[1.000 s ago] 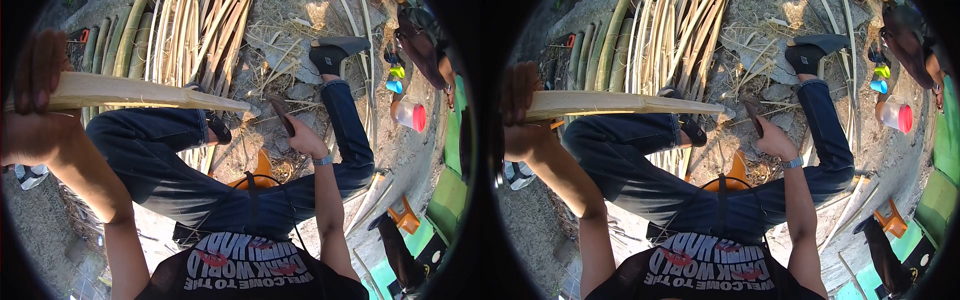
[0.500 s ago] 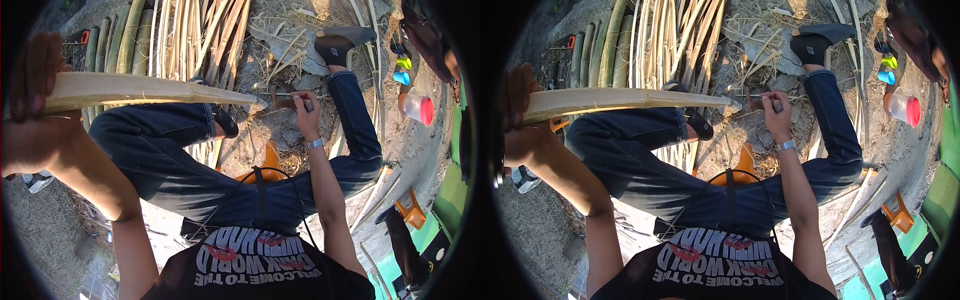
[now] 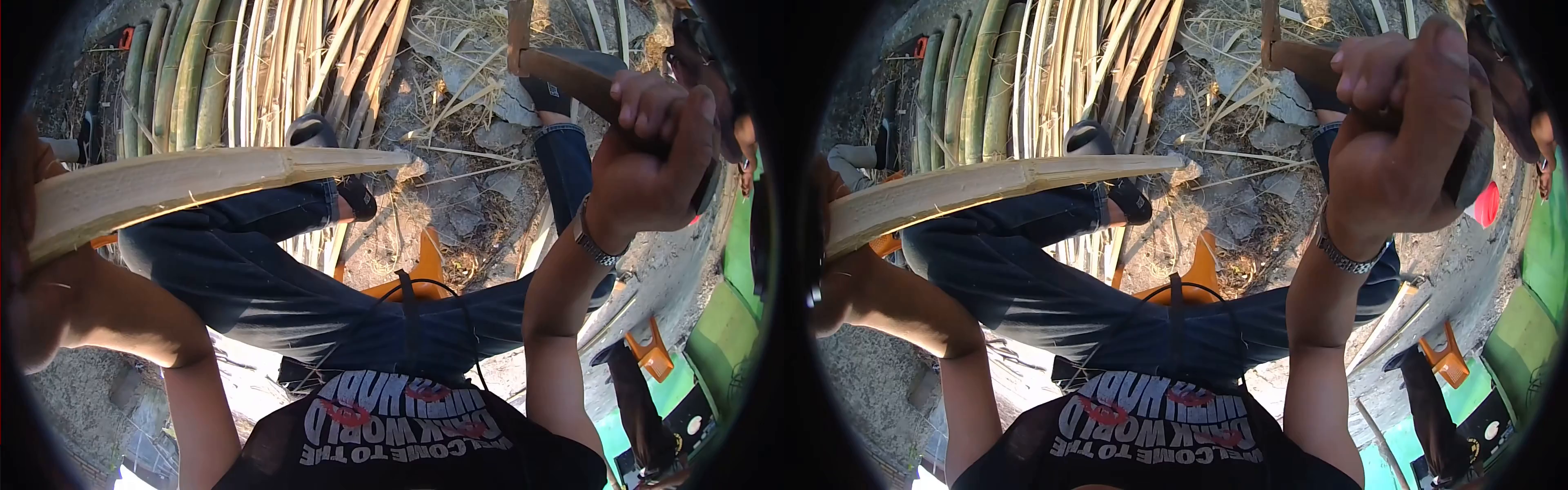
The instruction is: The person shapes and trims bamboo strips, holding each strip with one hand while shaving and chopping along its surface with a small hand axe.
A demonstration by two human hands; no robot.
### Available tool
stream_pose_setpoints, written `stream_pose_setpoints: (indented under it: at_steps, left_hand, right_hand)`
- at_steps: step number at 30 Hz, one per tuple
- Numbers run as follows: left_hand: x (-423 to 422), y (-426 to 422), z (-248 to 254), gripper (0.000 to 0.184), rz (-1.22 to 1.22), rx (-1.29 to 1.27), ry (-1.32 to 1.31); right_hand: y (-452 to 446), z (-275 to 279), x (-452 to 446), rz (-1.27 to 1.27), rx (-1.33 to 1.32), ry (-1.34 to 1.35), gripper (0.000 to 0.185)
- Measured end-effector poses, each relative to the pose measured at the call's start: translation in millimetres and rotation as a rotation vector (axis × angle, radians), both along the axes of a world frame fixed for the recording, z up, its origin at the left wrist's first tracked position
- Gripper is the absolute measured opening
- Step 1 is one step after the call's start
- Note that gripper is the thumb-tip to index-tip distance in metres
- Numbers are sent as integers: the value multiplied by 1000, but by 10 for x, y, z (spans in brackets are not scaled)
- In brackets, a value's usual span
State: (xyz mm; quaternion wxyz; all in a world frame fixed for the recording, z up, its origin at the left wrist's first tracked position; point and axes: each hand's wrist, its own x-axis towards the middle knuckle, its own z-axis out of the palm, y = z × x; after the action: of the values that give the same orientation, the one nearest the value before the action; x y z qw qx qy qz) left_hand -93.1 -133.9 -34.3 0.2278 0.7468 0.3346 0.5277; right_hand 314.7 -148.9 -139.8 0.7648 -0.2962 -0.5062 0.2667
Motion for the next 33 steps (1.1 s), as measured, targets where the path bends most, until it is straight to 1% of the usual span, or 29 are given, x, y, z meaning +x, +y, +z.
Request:
stream_pose_setpoints:
  at_steps: [1,3,4,5,6,7,8,9,10,11,12,13,15,16,18,19,21,22,23,24,25,26,27,28,29,30,31,32,33]
  left_hand:
    - [-79,-4,-49,43,8,-10,0]
    - [-120,-18,-146,41,446,165,36]
    - [-75,26,-90,41,454,160,37]
    - [142,132,48,31,87,-78,-164]
    - [250,193,117,44,-285,-312,-361]
    - [232,193,102,44,-280,-310,-363]
    - [219,182,96,44,-312,-306,-364]
    - [213,166,96,44,-347,-302,-367]
    - [208,161,90,44,-349,-290,-372]
    - [192,161,87,44,-364,-252,-283]
    - [173,142,95,44,-377,-231,-194]
    - [156,103,106,44,-374,-238,-196]
    - [122,30,122,43,-242,-156,-132]
    - [107,-28,160,43,-233,-162,-131]
    - [97,-125,269,43,-313,-262,-368]
    - [111,-160,269,43,-315,-270,-364]
    - [177,-187,259,43,-323,-264,-411]
    - [259,-130,197,42,-386,-221,-309]
    - [283,-149,211,42,-393,-196,-307]
    - [309,-169,233,43,-291,-164,-307]
    - [370,-166,225,43,-189,-135,-307]
    - [458,-148,149,44,-122,-45,-257]
    - [451,-113,149,44,-127,-47,-248]
    - [423,-92,126,45,-136,-66,-324]
    - [371,-93,98,45,-135,-90,-400]
    - [135,-119,103,45,-119,-103,-395]
    - [-268,-173,147,26,-147,-166,-199]
    - [-590,-207,193,46,-187,-213,-5]
    - [-784,-240,228,46,-184,-209,-7]
  right_hand:
    - [-32,-56,-60,8,-10,0,31]
    - [-169,-340,-269,-102,-108,-53,30]
    - [-271,-614,-363,-128,-196,-59,28]
    - [-403,-965,-469,-153,-279,-66,27]
    - [-531,-1313,-605,-209,-392,-39,26]
    - [-660,-1799,-653,-161,-536,16,27]
    - [-839,-2327,-644,-94,-734,-141,27]
    - [-873,-2475,-617,-97,-730,-146,27]
    - [-848,-2522,-596,-114,-787,-88,28]
    - [-757,-2578,-569,-120,-828,-30,30]
    - [-690,-2440,-570,-101,-768,113,31]
    - [-726,-2203,-591,-99,-776,112,31]
    - [-700,-1688,-635,-135,-631,35,28]
    - [-739,-1517,-657,-126,-638,34,28]
    - [-850,-1324,-711,-123,-347,-33,25]
    - [-920,-1357,-763,-126,-354,-28,25]
    - [-1046,-1562,-890,-122,-427,76,24]
    - [-1177,-2264,-919,-132,-565,-84,25]
    - [-1214,-2866,-928,-141,-692,-247,26]
    - [-1115,-2805,-931,-149,-666,-248,26]
    - [-987,-2699,-963,-107,-666,-230,27]
    - [-810,-2620,-985,-59,-660,-209,28]
    - [-719,-2324,-993,-50,-689,-116,31]
    - [-673,-1919,-967,-41,-735,-24,33]
    - [-662,-1620,-908,-26,-656,-14,34]
    - [-688,-1297,-910,-33,-591,27,33]
    - [-791,-1203,-896,-20,-618,28,33]
    - [-837,-1144,-868,-41,-529,53,31]
    - [-811,-1140,-846,-64,-423,75,30]
